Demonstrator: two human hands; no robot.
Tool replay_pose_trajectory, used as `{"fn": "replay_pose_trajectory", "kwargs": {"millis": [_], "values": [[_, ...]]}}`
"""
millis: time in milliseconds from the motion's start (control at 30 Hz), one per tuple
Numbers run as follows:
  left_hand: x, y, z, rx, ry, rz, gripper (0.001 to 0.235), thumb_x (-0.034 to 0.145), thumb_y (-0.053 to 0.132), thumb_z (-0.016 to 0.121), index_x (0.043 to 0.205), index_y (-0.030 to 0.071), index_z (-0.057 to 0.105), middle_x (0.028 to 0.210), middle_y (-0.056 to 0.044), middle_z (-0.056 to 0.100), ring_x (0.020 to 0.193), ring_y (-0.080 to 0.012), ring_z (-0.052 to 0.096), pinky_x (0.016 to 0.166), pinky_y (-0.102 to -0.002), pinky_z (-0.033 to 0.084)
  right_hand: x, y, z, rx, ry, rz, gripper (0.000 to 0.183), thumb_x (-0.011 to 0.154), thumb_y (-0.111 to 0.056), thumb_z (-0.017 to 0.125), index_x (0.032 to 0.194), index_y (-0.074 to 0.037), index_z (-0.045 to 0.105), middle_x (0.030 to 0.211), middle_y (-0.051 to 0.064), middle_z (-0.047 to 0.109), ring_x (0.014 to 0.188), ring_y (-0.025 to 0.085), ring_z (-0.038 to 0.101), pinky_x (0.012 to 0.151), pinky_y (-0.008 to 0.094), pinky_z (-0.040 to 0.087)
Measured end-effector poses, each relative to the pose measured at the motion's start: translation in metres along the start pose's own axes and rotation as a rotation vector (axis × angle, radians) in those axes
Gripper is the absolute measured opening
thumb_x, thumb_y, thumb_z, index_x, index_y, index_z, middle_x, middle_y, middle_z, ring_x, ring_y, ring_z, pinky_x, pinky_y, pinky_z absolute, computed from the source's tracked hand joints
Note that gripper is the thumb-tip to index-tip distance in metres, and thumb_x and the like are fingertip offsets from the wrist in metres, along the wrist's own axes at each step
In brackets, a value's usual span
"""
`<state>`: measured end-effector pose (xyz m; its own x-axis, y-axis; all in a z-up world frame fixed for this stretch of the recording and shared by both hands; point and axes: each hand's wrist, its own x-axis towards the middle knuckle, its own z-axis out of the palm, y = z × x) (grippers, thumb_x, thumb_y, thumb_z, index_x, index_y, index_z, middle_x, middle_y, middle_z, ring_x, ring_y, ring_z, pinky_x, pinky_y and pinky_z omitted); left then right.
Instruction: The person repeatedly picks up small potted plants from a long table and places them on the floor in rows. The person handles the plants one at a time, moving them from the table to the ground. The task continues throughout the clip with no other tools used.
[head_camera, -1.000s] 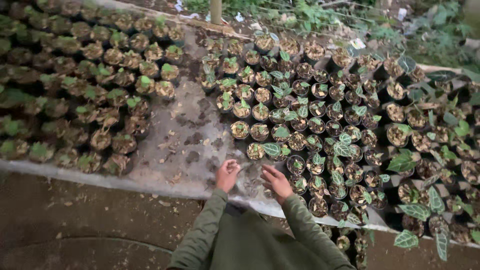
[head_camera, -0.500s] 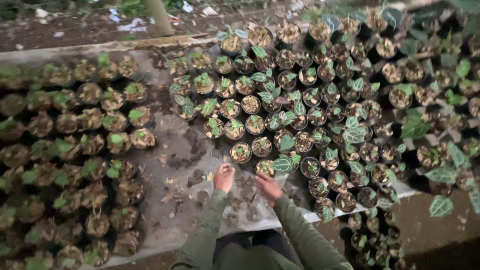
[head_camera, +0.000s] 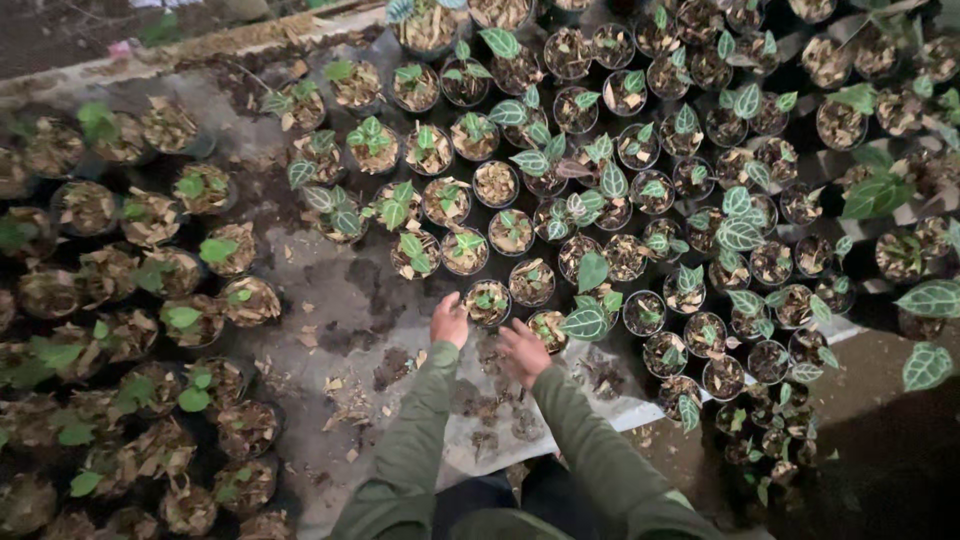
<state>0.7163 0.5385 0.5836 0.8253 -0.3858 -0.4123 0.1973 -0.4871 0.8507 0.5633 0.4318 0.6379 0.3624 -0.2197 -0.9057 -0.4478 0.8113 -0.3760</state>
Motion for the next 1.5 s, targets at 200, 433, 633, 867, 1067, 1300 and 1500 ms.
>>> {"fn": "replay_pose_trajectory", "kwargs": {"millis": [200,433,633,867,1067,1300,1500], "values": [[0.007,-0.018,0.01,0.178,-0.02,0.115,0.039,0.096,0.013,0.064,0.135,0.009,0.065,0.131,-0.019,0.067,0.119,-0.0346,0.064,0.101,-0.041,0.049,-0.002,-0.015,0.017,0.008,0.005,-0.006,0.091,0.092,-0.028,0.066,0.164,-0.021,0.012,0.161,0.01,0.041,0.143,0.038,0.043,0.115,0.063,0.035],[0.003,-0.018,0.011,0.088,-0.058,0.031,0.037,0.097,0.013,0.059,0.134,0.012,0.063,0.129,-0.015,0.068,0.112,-0.0302,0.069,0.095,-0.039,0.053,-0.001,-0.017,0.012,0.014,-0.019,-0.022,0.086,0.095,-0.027,0.064,0.165,-0.021,0.013,0.164,0.01,0.037,0.145,0.039,0.043,0.116,0.062,0.036],[-0.003,-0.022,0.005,0.15,-0.002,0.098,0.036,0.093,0.007,0.059,0.128,0.011,0.065,0.123,-0.017,0.069,0.114,-0.0335,0.066,0.097,-0.041,0.051,0.003,-0.015,0.015,0.024,-0.013,-0.014,0.081,0.095,-0.027,0.063,0.163,-0.021,0.021,0.163,0.009,0.038,0.144,0.038,0.043,0.114,0.061,0.037],[-0.042,-0.023,-0.01,0.041,0.05,0.115,0.032,0.094,0.008,0.058,0.124,0.011,0.067,0.117,-0.014,0.073,0.108,-0.0287,0.07,0.094,-0.038,0.053,-0.014,-0.001,0.002,0.001,-0.031,-0.082,0.074,0.093,-0.028,0.067,0.158,-0.017,0.034,0.152,0.013,0.049,0.134,0.036,0.052,0.107,0.06,0.045],[-0.089,-0.017,-0.026,-0.02,0.043,0.123,0.021,0.099,0.011,0.062,0.12,0.009,0.065,0.112,-0.011,0.074,0.103,-0.0236,0.071,0.09,-0.037,0.055,-0.066,0.014,-0.014,-0.017,-0.097,-0.154,0.069,0.093,-0.032,0.067,0.155,-0.017,0.039,0.147,0.008,0.052,0.132,0.03,0.053,0.105,0.056,0.049],[-0.159,0.001,-0.032,-0.19,-0.08,0.129,0.026,0.098,0.008,0.065,0.124,0.008,0.06,0.113,-0.006,0.069,0.101,-0.0178,0.067,0.086,-0.033,0.055,-0.158,0.036,-0.043,-0.026,-0.148,-0.253,0.061,0.096,-0.031,0.065,0.152,-0.02,0.042,0.145,0.008,0.052,0.135,0.027,0.051,0.107,0.05,0.046],[-0.232,0.009,-0.003,-0.179,-0.19,0.078,0.029,0.095,0.01,0.068,0.123,0.007,0.06,0.109,-0.004,0.068,0.093,-0.0173,0.064,0.08,-0.032,0.053,-0.214,0.083,-0.107,0.019,-0.089,-0.353,0.043,0.096,-0.019,0.068,0.136,-0.018,0.055,0.12,0.008,0.061,0.111,0.02,0.059,0.087,0.041,0.055]]}}
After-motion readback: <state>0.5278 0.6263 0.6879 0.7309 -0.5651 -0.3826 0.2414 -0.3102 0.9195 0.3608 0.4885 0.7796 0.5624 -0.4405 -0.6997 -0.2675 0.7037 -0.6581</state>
